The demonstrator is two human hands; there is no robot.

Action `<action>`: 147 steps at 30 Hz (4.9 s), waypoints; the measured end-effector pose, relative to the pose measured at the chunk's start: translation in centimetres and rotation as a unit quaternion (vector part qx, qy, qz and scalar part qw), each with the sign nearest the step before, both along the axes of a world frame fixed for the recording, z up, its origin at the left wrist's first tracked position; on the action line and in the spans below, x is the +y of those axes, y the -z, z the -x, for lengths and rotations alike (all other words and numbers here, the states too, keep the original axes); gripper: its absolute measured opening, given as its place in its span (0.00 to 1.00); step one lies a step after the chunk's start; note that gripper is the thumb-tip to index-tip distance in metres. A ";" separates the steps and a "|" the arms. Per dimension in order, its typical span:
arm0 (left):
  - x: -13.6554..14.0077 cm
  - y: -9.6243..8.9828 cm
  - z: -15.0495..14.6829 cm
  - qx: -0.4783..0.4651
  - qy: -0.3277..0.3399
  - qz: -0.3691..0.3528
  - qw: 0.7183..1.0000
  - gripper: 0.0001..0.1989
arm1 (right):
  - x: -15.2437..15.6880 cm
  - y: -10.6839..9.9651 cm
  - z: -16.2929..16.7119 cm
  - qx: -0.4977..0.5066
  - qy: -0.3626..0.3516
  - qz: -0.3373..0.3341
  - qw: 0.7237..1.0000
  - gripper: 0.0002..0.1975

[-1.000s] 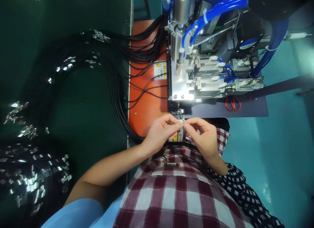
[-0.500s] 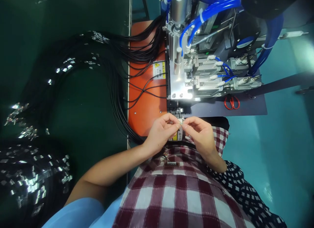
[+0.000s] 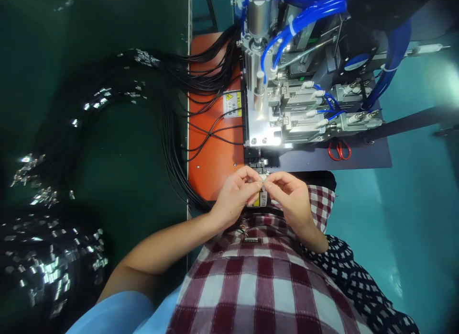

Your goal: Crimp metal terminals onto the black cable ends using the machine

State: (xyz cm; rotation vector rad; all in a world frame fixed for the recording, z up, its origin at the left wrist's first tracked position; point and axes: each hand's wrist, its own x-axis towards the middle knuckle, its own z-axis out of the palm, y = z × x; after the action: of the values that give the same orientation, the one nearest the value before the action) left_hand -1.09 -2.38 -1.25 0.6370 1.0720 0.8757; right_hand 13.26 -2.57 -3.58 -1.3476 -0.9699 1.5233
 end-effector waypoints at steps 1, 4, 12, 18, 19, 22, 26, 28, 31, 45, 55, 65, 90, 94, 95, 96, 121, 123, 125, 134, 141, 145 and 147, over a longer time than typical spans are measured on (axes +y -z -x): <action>0.0 0.0 0.0 -0.002 0.002 -0.001 1.000 0.06 | 0.0 0.0 0.0 -0.003 0.000 -0.004 1.000 0.05; 0.0 0.0 0.0 -0.004 0.004 0.000 1.000 0.06 | 0.0 0.0 0.1 -0.011 0.002 -0.012 1.000 0.05; -0.2 0.2 0.0 -0.013 -0.003 0.006 1.000 0.06 | 0.1 0.1 0.2 0.010 -0.004 -0.005 1.000 0.05; 0.0 0.1 -0.1 -0.019 -0.021 0.015 0.999 0.07 | 0.0 0.4 0.2 0.025 0.002 0.004 1.000 0.06; -0.1 0.1 -0.2 -0.020 -0.021 0.016 0.999 0.07 | -0.1 0.4 0.2 0.027 0.001 0.005 1.000 0.06; -0.2 0.0 -0.1 -0.025 -0.020 0.018 0.999 0.07 | -0.2 0.3 0.2 0.032 -0.001 0.002 0.999 0.05; -0.1 0.0 -0.1 -0.024 -0.012 0.021 0.999 0.06 | -0.2 0.2 0.1 0.031 0.000 0.000 1.000 0.04; -0.1 0.0 -0.1 -0.021 -0.010 0.019 1.000 0.06 | -0.3 0.2 0.0 0.029 0.001 -0.002 1.000 0.04; 0.0 0.1 -0.1 -0.020 -0.007 0.019 1.000 0.06 | -0.3 0.3 0.0 0.029 0.004 -0.010 1.000 0.04; -0.1 0.0 0.0 -0.018 -0.005 0.014 1.000 0.07 | -0.2 0.3 0.0 0.031 0.005 -0.003 0.999 0.04; -0.2 0.1 -0.1 -0.017 -0.016 0.019 1.000 0.08 | 0.0 0.1 0.1 0.077 0.009 0.042 0.996 0.05; 0.0 -0.1 0.1 -0.033 -0.011 0.017 0.999 0.08 | -0.4 -0.2 0.1 0.049 0.007 0.008 0.999 0.05; -0.2 0.2 1.0 -0.041 0.114 0.048 0.991 0.11 | 3.8 -1.0 -3.6 0.090 -0.292 0.075 0.949 0.09; -0.2 0.1 1.1 -0.037 0.121 0.044 0.991 0.11 | 4.1 -0.8 -3.6 0.092 -0.318 0.056 0.942 0.10; -0.1 0.1 1.2 -0.035 0.123 0.042 0.991 0.11 | 4.2 -0.7 -3.6 0.087 -0.324 0.049 0.941 0.10; -0.1 0.0 1.2 -0.034 0.123 0.041 0.991 0.11 | 4.2 -0.7 -3.7 0.083 -0.327 0.043 0.940 0.11; -0.4 -0.2 0.7 0.029 0.056 -0.036 0.997 0.10 | 1.2 -1.7 -4.0 -0.345 -0.196 -0.408 0.822 0.03; -0.5 -0.2 0.7 0.028 0.052 -0.042 0.997 0.11 | 0.8 -1.4 -3.5 -0.257 -0.178 -0.337 0.888 0.04; -0.6 -0.1 0.7 0.026 0.051 -0.046 0.997 0.11 | 0.5 -1.1 -3.1 -0.162 -0.164 -0.243 0.942 0.06; -0.7 0.2 0.8 0.026 0.056 -0.057 0.996 0.10 | 0.4 -1.4 -3.2 -0.208 -0.155 -0.289 0.921 0.05; -0.5 -0.4 0.3 0.023 0.056 -0.055 0.997 0.10 | 1.1 -3.6 -3.7 -0.479 -0.198 -0.549 0.655 0.07; -0.4 -0.8 0.1 0.033 0.068 -0.055 0.996 0.10 | 2.7 -5.5 -3.8 -0.495 -0.304 -0.501 0.641 0.10; -0.4 -0.9 0.2 0.038 0.067 -0.053 0.996 0.10 | 3.7 -5.7 -3.9 -0.457 -0.330 -0.441 0.699 0.09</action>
State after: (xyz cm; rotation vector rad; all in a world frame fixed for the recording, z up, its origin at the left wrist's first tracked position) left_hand -1.24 -2.80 -0.35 0.8279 1.0433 0.8014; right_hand 17.18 1.09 2.14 -0.9681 -2.6141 0.4303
